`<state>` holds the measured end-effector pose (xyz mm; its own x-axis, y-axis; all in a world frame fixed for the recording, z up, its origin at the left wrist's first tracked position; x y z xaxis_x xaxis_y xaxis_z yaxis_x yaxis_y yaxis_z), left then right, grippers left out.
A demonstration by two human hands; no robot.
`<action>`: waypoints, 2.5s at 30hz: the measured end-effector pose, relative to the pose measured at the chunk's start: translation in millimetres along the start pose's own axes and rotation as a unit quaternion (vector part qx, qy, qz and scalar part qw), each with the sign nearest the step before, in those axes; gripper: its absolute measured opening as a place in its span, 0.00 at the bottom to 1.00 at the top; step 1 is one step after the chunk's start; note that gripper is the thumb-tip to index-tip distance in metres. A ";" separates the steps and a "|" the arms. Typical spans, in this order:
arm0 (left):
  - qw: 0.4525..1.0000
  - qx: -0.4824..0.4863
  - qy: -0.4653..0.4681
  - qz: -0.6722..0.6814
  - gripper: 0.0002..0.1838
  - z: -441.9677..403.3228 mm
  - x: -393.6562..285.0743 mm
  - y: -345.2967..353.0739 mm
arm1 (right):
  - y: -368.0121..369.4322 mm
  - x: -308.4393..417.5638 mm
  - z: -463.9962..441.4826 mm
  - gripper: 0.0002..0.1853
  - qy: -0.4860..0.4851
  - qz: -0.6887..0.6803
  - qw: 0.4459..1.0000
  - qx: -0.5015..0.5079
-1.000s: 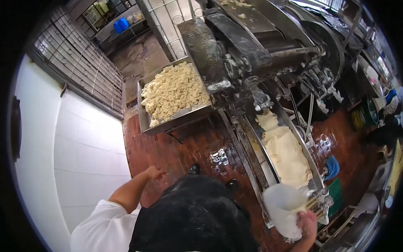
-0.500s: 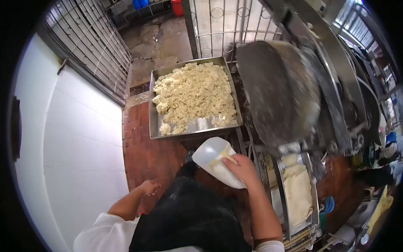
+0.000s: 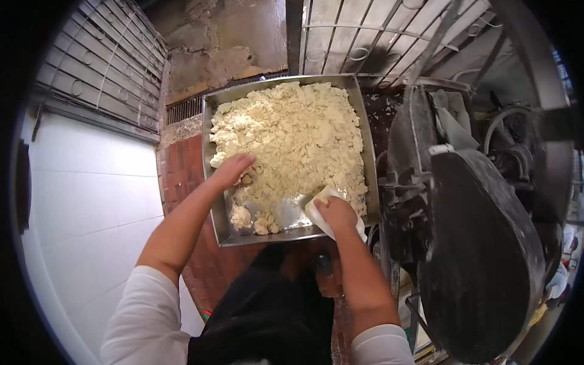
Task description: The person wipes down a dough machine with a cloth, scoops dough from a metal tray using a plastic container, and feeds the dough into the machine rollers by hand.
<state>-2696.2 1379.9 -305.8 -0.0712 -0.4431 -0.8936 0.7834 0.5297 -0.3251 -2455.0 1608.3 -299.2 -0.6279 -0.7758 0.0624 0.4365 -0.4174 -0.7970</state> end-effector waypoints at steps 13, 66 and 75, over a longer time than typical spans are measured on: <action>0.929 -0.071 0.022 -0.363 0.41 -196.8 5.5 84.9 | 27.8 -6.1 -46.8 0.24 0.006 -0.041 0.986 -0.161; 0.836 -0.325 -0.309 0.315 0.24 5.0 215.9 7.6 | 84.2 74.3 -72.3 0.30 -0.246 -0.055 0.967 -0.027; 0.942 -0.204 -0.251 -0.091 0.33 1.3 126.5 84.3 | 89.2 95.9 -90.8 0.31 -0.243 -0.033 0.969 -0.033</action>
<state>-2638.4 1367.6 -445.8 0.1999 -0.7855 -0.5857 0.4774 0.6001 -0.6419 -2534.8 1539.6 -418.9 -0.2682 -0.8861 0.3780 0.3537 -0.4555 -0.8169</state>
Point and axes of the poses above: each hand's wrist, its own z-axis away from the middle knuckle, its own y-axis out of the palm, x = y × z, the point moved 5 cm from there along -z, towards the middle knuckle, and after that the axes turned 15 degrees about z, right-handed, at the moved point
